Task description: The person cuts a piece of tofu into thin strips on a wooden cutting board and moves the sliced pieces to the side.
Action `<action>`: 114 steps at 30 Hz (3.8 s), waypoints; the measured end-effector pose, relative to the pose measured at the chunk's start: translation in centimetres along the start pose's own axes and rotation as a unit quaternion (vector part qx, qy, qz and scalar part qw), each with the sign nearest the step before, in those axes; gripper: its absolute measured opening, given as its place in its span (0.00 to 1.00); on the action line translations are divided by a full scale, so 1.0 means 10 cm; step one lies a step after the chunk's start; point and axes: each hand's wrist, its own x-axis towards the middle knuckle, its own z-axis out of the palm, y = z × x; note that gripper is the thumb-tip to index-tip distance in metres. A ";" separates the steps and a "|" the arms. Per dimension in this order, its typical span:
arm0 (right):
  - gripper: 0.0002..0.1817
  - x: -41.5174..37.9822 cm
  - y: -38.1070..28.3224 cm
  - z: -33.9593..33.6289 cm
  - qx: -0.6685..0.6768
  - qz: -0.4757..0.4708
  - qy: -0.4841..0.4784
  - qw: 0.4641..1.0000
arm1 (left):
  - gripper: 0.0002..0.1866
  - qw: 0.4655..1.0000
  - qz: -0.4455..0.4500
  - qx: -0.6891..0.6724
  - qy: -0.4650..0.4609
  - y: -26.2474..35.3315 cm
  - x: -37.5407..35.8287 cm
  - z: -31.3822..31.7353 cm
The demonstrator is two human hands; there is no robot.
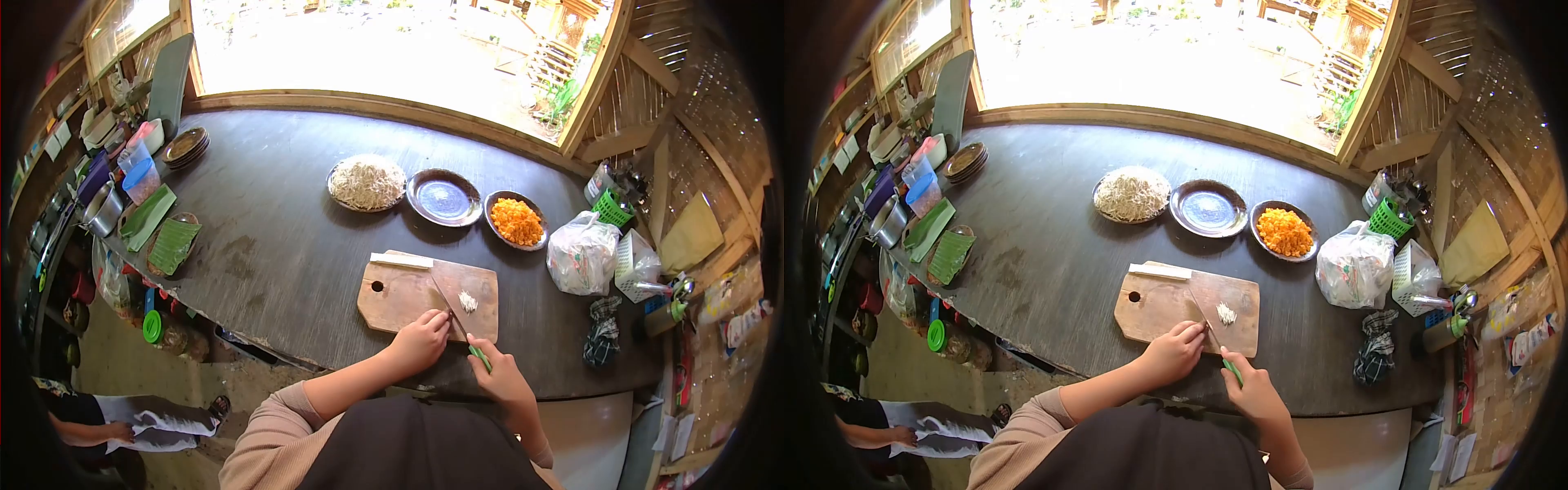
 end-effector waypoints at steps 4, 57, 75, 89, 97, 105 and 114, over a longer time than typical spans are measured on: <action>0.18 0.05 0.07 0.16 0.017 0.009 0.015 1.000 | 0.17 0.999 0.025 0.026 -0.013 0.00 0.01 -0.06; 0.20 0.19 0.12 0.27 0.026 -0.024 0.021 0.999 | 0.14 0.998 -0.008 -0.021 -0.051 -0.01 0.04 -0.14; 0.20 0.10 -0.02 0.02 0.000 0.015 -0.039 0.999 | 0.11 0.998 -0.045 -0.037 -0.010 -0.01 0.04 -0.14; 0.21 0.11 -0.05 -0.02 -0.017 0.012 -0.051 0.998 | 0.12 1.000 -0.015 -0.012 -0.007 -0.03 0.02 -0.07; 0.22 0.19 0.08 0.23 -0.009 -0.005 -0.009 1.000 | 0.12 0.998 -0.016 0.003 -0.057 0.04 0.06 -0.25; 0.20 0.05 -0.06 0.05 -0.036 0.013 -0.048 0.998 | 0.12 0.998 -0.036 -0.032 -0.041 0.01 0.03 -0.17; 0.21 0.14 0.01 0.04 -0.037 0.020 -0.068 0.997 | 0.12 0.996 -0.059 -0.063 -0.021 0.00 0.01 -0.14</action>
